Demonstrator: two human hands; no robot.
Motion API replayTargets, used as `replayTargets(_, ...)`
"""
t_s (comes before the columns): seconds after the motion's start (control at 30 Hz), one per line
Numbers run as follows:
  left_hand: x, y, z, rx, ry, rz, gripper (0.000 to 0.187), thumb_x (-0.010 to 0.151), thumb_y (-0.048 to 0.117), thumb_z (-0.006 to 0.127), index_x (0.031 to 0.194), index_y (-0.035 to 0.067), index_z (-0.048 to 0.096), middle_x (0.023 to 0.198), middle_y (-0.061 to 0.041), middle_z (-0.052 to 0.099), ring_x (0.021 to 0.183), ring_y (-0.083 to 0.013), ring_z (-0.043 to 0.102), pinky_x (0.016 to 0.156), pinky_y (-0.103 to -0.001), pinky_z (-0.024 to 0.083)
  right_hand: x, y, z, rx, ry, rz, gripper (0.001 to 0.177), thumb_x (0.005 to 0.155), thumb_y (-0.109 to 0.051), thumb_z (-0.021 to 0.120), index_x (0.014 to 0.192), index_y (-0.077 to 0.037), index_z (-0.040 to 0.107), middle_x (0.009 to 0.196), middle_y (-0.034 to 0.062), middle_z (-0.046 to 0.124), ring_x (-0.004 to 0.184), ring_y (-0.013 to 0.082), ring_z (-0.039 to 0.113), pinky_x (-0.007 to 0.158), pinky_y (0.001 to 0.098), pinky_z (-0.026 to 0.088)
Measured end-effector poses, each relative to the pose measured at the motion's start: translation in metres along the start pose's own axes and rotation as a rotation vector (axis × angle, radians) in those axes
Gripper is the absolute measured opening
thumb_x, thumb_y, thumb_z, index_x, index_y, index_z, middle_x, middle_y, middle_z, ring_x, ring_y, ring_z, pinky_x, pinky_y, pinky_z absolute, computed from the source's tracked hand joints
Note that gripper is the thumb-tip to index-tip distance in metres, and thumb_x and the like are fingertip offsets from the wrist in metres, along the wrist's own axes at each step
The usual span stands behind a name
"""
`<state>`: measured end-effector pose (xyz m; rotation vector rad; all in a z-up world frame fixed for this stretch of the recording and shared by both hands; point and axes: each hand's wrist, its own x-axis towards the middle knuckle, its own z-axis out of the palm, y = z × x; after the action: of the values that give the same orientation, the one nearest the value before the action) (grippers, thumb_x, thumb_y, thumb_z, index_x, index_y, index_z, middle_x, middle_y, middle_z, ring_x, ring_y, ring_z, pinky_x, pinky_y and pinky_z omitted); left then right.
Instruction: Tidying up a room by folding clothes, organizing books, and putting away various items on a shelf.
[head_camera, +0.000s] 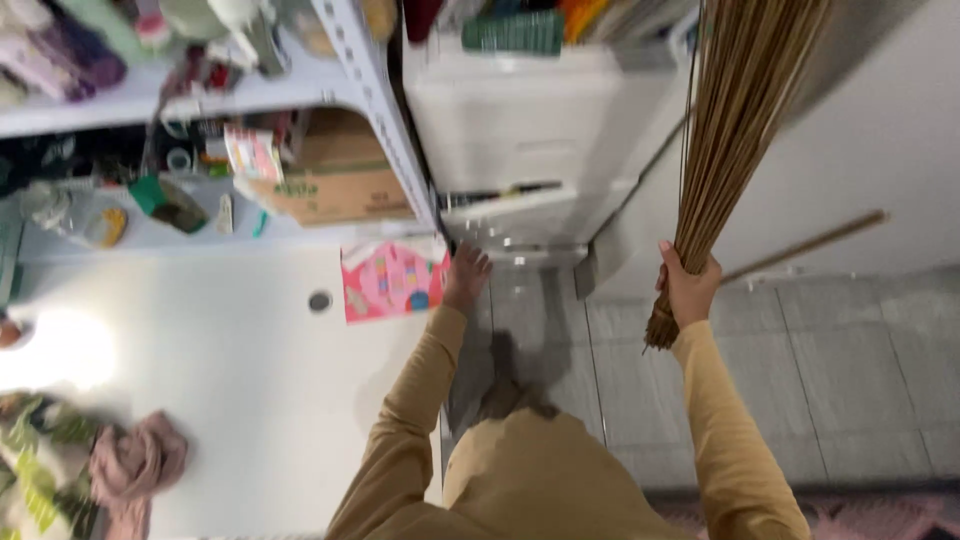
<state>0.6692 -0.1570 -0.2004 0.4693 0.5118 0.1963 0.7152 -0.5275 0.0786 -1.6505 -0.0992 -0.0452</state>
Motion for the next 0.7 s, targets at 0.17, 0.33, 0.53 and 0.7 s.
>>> replayTargets(0.17,0.034,0.017,0.045,0.122,-0.026,-0.040,0.063,0.103,0.047,0.052,0.155,0.015,0.037,0.155,-0.012,0.046,0.138,-0.0298,0.048,0.114,-0.045,0.040,0.066,-0.046,0.032,0.122,-0.086,0.085,0.030,0.096,-0.029,0.075,0.089,-0.004,0.059,0.068,0.0037,0.058,0.054,0.0136,0.057,0.048,0.0310,0.049)
replayTargets(0.33,-0.031,0.046,0.176,0.789,-0.829,0.222,0.071,0.107,0.040,0.059,0.164,0.009,0.030,0.165,-0.011,0.039,0.151,-0.0250,0.039,0.123,-0.041,0.037,0.108,-0.092,0.076,0.311,-0.262,-0.041,0.038,0.099,-0.036,0.072,0.091,-0.003,0.057,0.071,0.0068,0.059,0.057,0.0156,0.059,0.050,0.0310,0.050)
replayTargets(0.53,-0.112,0.074,0.316,1.200,-0.856,0.407,0.089,0.092,0.028,0.077,0.160,0.003,0.026,0.155,-0.020,0.045,0.144,-0.0281,0.041,0.112,-0.043,0.044,0.121,-0.153,0.132,0.468,-0.405,-0.033,0.038,0.100,-0.036,0.072,0.096,-0.001,0.058,0.074,0.0070,0.059,0.060,0.0146,0.059,0.052,0.0301,0.050)
replayTargets(0.7,-0.120,0.086,0.343,1.025,-0.805,0.448,0.079,0.099,0.029,0.071,0.158,-0.001,0.027,0.132,-0.015,0.062,0.112,-0.0221,0.065,0.091,-0.035,0.057,0.132,-0.192,0.163,0.444,-0.465,-0.101,0.036,0.101,-0.032,0.073,0.097,-0.001,0.055,0.075,0.0073,0.059,0.060,0.0148,0.060,0.053,0.0307,0.051)
